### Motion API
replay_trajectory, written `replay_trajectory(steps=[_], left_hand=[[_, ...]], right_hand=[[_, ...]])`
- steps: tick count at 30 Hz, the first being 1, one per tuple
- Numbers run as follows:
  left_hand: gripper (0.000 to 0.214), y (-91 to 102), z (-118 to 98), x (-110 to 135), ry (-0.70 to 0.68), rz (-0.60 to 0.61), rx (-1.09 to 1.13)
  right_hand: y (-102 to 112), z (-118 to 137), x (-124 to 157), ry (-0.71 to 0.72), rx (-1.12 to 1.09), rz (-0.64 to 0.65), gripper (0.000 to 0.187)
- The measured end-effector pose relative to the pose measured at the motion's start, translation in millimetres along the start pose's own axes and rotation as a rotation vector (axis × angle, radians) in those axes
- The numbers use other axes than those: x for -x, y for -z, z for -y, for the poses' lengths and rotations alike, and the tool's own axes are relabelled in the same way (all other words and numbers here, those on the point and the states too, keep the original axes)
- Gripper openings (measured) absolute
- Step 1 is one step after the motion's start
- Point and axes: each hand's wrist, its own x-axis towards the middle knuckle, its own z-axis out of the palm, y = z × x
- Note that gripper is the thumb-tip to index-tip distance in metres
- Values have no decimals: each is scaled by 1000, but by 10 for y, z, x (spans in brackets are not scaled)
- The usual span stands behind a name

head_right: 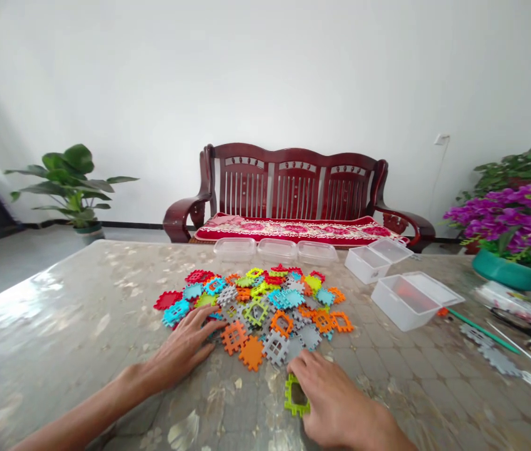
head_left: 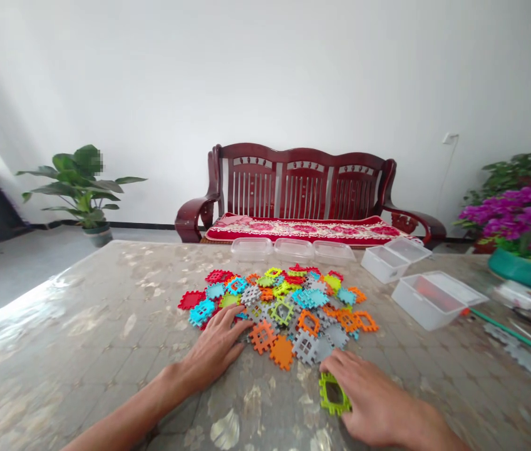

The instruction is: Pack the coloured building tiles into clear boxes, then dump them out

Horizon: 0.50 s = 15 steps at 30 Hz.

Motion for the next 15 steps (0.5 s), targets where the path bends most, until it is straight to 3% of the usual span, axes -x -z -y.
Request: replay_trajectory(steps=[3, 7, 11, 15], left_hand=[[41, -17, 43, -12, -1, -32, -11], [33, 28, -48, -45, -7, -95, 10], [30, 130, -299, -156, -25, -124, 59], [31, 177, -700, -431, -104, -109, 91]], right_hand=[[140, -31, -168, 17, -87, -174, 46], [305, -249, -532, 16, -149, -585, 46], [275, -786, -716, -154, -214, -857, 38], [59, -1430, -680, -367, -310, -941, 44]])
